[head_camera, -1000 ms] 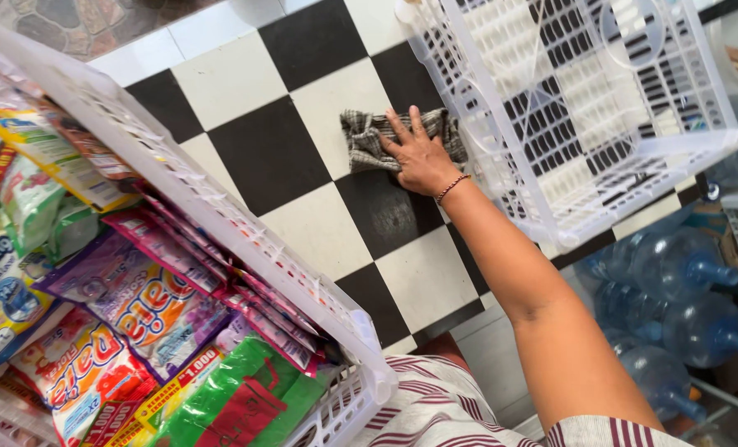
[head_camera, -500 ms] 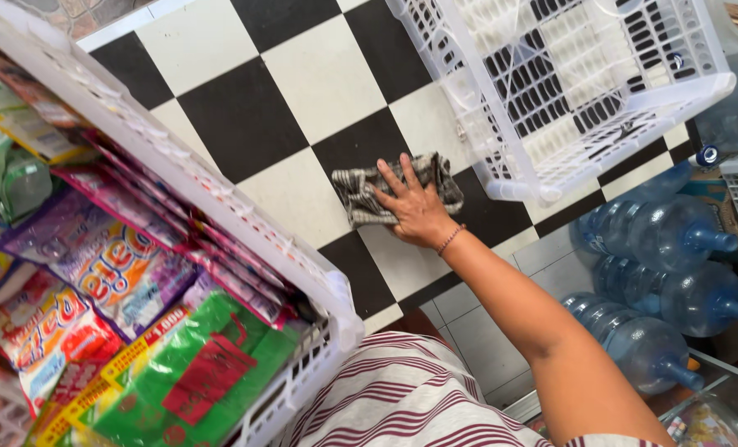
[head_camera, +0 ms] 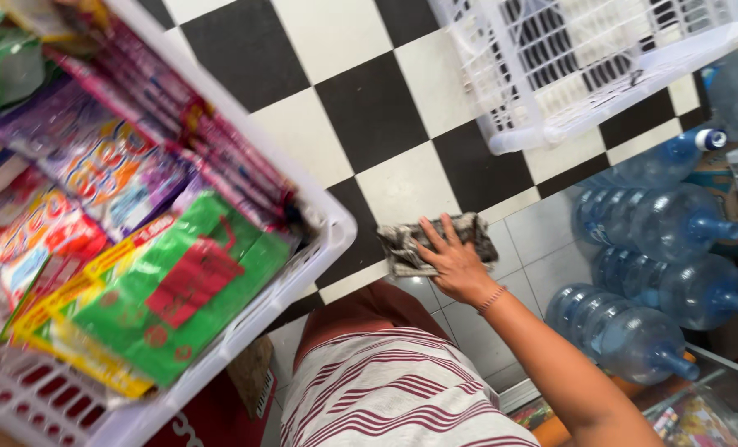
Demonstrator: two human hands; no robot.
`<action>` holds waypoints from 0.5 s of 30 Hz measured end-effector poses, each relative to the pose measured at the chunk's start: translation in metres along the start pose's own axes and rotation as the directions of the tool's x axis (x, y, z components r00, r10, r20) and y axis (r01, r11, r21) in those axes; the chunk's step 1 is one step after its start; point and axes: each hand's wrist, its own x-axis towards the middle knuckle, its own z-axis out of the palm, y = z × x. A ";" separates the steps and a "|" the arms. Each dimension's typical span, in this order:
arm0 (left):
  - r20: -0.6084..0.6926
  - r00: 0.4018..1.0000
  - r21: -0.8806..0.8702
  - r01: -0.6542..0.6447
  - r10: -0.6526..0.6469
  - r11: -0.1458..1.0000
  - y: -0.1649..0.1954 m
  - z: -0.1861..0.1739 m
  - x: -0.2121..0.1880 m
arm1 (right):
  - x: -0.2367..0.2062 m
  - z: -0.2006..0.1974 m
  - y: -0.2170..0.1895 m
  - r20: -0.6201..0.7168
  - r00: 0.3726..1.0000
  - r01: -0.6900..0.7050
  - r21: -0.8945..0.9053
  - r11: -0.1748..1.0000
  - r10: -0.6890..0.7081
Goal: The person wipes a checkered counter with a cloth, then picks up and wipes several packaged snack items before placing them into a white plastic crate. The person also moves a crate of snacks and wipes the counter surface.
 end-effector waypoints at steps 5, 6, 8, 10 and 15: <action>0.019 0.999 -0.049 -0.031 0.032 0.998 -0.006 -0.001 -0.005 | -0.034 -0.007 0.019 0.085 0.996 -0.071 0.535 0.842 0.030; 0.023 0.999 -0.054 -0.031 0.033 0.998 -0.006 0.000 -0.005 | -0.035 -0.010 0.023 0.029 0.990 -0.133 0.544 0.829 0.141; 0.028 0.999 -0.065 -0.042 0.044 0.997 -0.005 0.001 -0.006 | -0.029 -0.021 0.036 -0.079 0.928 -0.256 0.576 0.776 0.365; 0.040 0.998 -0.074 -0.048 0.051 0.996 -0.003 0.003 -0.006 | -0.005 -0.017 0.026 -0.393 0.866 -0.058 0.532 0.845 0.308; 0.046 0.996 -0.086 -0.070 0.074 0.994 0.000 0.006 -0.003 | 0.053 0.035 -0.063 -0.410 0.894 -0.157 0.096 0.983 0.183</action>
